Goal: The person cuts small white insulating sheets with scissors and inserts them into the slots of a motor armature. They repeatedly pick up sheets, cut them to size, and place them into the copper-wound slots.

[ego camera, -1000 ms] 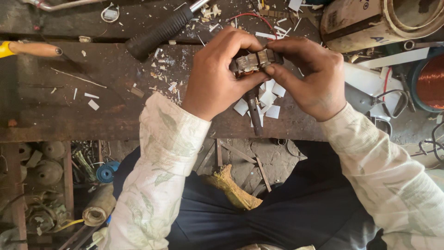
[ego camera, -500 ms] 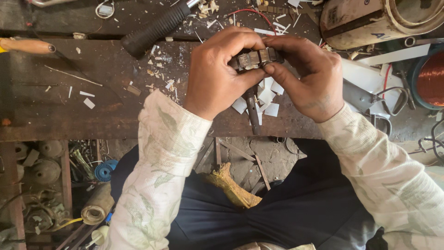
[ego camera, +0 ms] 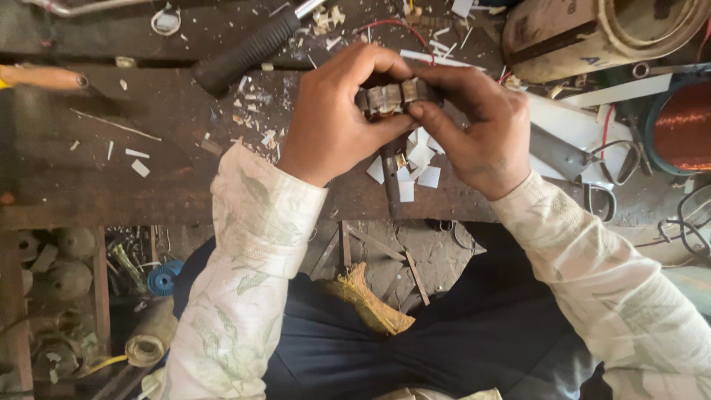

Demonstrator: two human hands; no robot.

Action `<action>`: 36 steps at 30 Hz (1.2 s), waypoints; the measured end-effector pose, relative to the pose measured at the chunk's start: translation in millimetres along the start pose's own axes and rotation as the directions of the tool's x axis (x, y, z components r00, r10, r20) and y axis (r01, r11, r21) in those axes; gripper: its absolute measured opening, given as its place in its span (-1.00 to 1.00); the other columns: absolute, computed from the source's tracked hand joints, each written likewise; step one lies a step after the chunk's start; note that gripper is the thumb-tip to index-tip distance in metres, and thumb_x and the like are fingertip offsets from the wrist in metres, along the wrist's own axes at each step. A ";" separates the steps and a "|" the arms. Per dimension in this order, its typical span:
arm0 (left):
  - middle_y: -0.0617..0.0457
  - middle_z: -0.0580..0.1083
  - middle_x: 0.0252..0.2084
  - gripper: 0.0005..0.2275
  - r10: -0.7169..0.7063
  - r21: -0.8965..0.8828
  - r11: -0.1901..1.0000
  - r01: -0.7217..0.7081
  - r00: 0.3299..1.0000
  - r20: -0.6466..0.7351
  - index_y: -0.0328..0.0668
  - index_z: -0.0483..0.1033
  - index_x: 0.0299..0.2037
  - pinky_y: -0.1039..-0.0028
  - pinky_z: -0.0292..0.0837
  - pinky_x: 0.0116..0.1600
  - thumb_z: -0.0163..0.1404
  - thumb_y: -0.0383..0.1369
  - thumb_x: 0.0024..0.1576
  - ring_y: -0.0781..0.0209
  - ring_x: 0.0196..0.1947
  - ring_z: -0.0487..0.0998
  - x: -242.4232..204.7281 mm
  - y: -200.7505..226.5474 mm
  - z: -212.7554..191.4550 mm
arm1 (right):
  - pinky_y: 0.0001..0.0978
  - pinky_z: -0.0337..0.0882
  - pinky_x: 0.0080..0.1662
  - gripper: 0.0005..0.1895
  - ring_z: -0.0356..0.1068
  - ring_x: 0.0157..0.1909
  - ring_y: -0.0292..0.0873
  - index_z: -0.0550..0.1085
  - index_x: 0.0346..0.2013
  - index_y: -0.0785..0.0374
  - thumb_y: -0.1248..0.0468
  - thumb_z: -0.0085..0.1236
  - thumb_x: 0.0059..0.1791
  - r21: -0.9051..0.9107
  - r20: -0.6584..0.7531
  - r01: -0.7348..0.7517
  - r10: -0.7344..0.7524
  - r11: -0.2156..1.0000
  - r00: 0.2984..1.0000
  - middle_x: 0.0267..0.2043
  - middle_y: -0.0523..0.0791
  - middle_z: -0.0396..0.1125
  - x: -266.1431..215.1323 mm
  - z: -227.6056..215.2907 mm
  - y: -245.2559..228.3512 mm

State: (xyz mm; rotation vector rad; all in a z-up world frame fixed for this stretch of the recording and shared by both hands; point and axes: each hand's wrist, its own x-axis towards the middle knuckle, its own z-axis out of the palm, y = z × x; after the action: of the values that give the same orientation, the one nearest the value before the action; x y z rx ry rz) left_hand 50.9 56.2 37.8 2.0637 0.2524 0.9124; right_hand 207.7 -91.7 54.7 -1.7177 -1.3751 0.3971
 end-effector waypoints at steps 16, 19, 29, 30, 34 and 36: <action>0.17 0.50 -0.17 -0.30 -0.053 -0.074 0.996 0.058 0.997 0.063 0.03 0.27 0.26 0.49 0.63 0.01 0.50 -0.45 0.00 0.35 -0.17 0.63 -8.2 -9.3 -6.4 | -0.31 0.45 0.30 -0.61 0.39 0.24 -0.21 0.38 0.15 0.45 0.49 0.24 0.05 0.319 0.302 -0.106 0.005 0.942 0.953 0.21 -0.03 0.37 12.8 -11.9 -5.7; 0.15 0.48 -0.21 -0.27 -0.078 -0.104 0.991 0.086 0.994 0.078 0.04 0.30 0.28 0.49 0.61 -0.01 0.52 -0.45 -0.05 0.35 -0.21 0.60 -10.4 -7.4 -10.3 | -0.34 0.48 0.24 -0.62 0.41 0.18 -0.22 0.39 0.13 0.45 0.48 0.25 0.03 0.301 0.304 -0.133 0.037 0.944 0.952 0.20 -0.02 0.40 9.3 -11.7 -7.8; -0.08 0.41 0.00 -0.26 0.119 0.283 0.952 -0.118 0.993 0.012 -0.11 0.40 0.12 0.22 0.47 0.11 0.49 -0.43 -0.33 -0.06 0.04 0.49 -7.9 16.0 -46.2 | -0.36 0.54 0.18 -0.47 0.49 0.12 -0.18 0.36 0.12 0.39 0.40 0.46 -0.04 0.166 0.016 -0.007 0.004 0.986 1.000 0.16 0.00 0.38 -25.6 33.2 -34.9; -0.12 0.41 0.00 -0.26 0.103 0.358 0.929 -0.097 0.995 0.003 -0.13 0.44 0.09 0.17 0.46 0.12 0.48 -0.45 -0.39 -0.13 0.05 0.48 -13.8 21.9 -50.9 | -0.36 0.55 0.14 -0.45 0.49 0.09 -0.16 0.37 0.12 0.37 0.39 0.48 -0.07 0.118 -0.012 0.029 -0.028 0.993 1.000 0.17 0.01 0.36 -27.5 37.2 -39.0; -0.04 0.42 0.09 -0.34 -0.123 0.272 0.955 0.117 0.992 0.004 -0.04 0.49 0.13 0.29 0.53 0.13 0.50 -0.50 -0.22 0.01 0.06 0.56 -40.6 26.9 -55.4 | -0.26 0.49 0.18 -0.41 0.45 0.18 -0.02 0.39 0.08 0.31 0.35 0.54 -0.13 -0.033 -0.015 0.137 -0.137 0.990 0.990 0.17 0.01 0.36 -33.1 51.3 -47.7; 0.07 0.45 0.13 -0.37 -0.196 0.221 0.955 0.197 0.980 -0.025 0.02 0.50 0.17 0.38 0.59 0.17 0.49 -0.51 -0.13 0.16 0.05 0.62 -51.3 22.9 -57.0 | -0.23 0.49 0.18 -0.41 0.43 0.19 0.01 0.38 0.07 0.32 0.32 0.54 -0.14 -0.030 -0.017 0.144 -0.145 0.989 0.989 0.15 0.02 0.35 -33.5 57.3 -49.9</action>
State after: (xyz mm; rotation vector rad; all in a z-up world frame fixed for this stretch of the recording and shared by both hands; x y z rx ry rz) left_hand -28.1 53.1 50.5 2.1936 0.5740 0.7945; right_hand 124.8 -97.2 52.4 -1.6282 -1.4867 0.2801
